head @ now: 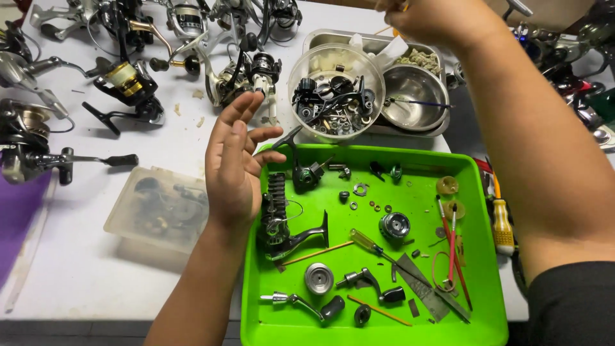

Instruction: Disassembling, cleaning, and reassembling various components of a fishing reel on a workbench.

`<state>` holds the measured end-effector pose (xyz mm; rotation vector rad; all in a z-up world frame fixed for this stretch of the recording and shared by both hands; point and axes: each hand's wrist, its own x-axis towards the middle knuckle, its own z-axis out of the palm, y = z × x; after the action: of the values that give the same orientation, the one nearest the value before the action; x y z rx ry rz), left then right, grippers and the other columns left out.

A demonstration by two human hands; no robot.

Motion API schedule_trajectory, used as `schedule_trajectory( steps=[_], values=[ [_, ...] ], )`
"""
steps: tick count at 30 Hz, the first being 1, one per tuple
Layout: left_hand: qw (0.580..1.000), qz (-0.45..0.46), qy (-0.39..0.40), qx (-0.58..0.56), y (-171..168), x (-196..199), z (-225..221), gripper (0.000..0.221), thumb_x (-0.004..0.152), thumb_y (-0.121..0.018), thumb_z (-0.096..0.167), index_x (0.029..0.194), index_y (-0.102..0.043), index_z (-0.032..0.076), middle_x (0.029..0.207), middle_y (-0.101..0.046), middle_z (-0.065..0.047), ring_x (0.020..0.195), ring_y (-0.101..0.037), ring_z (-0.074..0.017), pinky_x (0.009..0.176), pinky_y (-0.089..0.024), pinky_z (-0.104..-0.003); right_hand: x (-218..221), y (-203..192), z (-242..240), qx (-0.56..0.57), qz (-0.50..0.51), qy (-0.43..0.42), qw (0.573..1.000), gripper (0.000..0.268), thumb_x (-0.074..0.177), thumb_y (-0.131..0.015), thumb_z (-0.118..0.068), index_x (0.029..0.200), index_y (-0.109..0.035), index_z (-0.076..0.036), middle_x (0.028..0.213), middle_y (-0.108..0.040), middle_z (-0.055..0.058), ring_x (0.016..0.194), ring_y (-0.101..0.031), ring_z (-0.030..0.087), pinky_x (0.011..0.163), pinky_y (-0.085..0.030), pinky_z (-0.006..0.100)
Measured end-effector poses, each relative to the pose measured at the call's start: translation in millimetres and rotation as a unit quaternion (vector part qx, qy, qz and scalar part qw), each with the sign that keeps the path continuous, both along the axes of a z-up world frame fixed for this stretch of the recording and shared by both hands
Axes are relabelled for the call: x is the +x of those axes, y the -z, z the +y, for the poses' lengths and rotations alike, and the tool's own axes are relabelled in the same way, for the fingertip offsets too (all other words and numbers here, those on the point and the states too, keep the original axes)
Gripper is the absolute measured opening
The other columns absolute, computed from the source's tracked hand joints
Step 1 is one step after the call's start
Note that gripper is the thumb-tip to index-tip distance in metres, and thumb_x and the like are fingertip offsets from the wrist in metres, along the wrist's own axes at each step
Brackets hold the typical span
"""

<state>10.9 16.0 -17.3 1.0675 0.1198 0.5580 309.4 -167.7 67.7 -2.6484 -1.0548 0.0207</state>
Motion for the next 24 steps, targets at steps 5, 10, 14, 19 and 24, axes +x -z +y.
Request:
schedule_trajectory(
  steps=[5, 10, 14, 19, 24],
  values=[
    [1.0, -0.001, -0.005, 0.015, -1, -1, -3, 0.042, 0.104, -0.043, 0.025, 0.141, -0.052, 0.006, 0.147, -0.057, -0.013, 0.097, -0.067, -0.0186, 0.065, -0.056, -0.026, 30, 20, 29, -0.085, -0.009, -0.03, 0.996, 0.029, 0.101, -0.061, -0.016, 0.127, -0.074, -0.011, 0.12, -0.073, 0.012, 0.088, -0.068, 0.031, 0.07, -0.052, 0.046],
    [1.0, 0.01, -0.006, 0.016, 2, 1, -2, 0.04, 0.104, -0.043, 0.023, 0.139, -0.054, 0.006, 0.148, -0.057, -0.012, 0.096, -0.067, -0.0197, 0.063, -0.053, -0.026, 25, 22, 64, -0.205, 0.029, 0.027, 0.978, 0.039, 0.099, -0.072, -0.047, 0.108, -0.08, -0.009, 0.105, -0.077, 0.013, 0.105, -0.066, 0.03, 0.093, -0.051, 0.048],
    [1.0, 0.011, -0.012, 0.01, 3, 2, 0, 0.039, 0.104, -0.044, 0.022, 0.138, -0.054, 0.006, 0.147, -0.058, -0.012, 0.096, -0.067, -0.0199, 0.063, -0.052, -0.026, 32, 35, 70, -0.193, 0.062, 0.049, 0.978, 0.005, 0.088, -0.068, -0.018, 0.089, -0.073, -0.02, 0.076, -0.073, -0.001, 0.068, -0.067, 0.016, 0.06, -0.05, 0.038],
    [1.0, 0.004, -0.013, 0.0, 4, 2, 1, 0.038, 0.104, -0.045, 0.02, 0.138, -0.054, 0.006, 0.147, -0.059, -0.014, 0.096, -0.068, -0.0194, 0.063, -0.053, -0.026, 41, 19, 53, -0.083, 0.047, -0.002, 0.995, 0.025, 0.085, -0.081, -0.013, 0.109, -0.075, -0.009, 0.101, -0.077, 0.009, 0.087, -0.07, 0.021, 0.074, -0.054, 0.038],
    [1.0, 0.0, -0.019, -0.018, 8, 5, 1, 0.041, 0.104, -0.046, 0.021, 0.142, -0.049, 0.007, 0.145, -0.059, -0.015, 0.094, -0.068, -0.0215, 0.065, -0.055, -0.027, 60, 9, 26, 0.014, 0.007, -0.025, 1.0, 0.032, 0.099, -0.062, -0.024, 0.127, -0.073, -0.012, 0.12, -0.074, 0.004, 0.105, -0.065, 0.022, 0.084, -0.046, 0.038]
  ],
)
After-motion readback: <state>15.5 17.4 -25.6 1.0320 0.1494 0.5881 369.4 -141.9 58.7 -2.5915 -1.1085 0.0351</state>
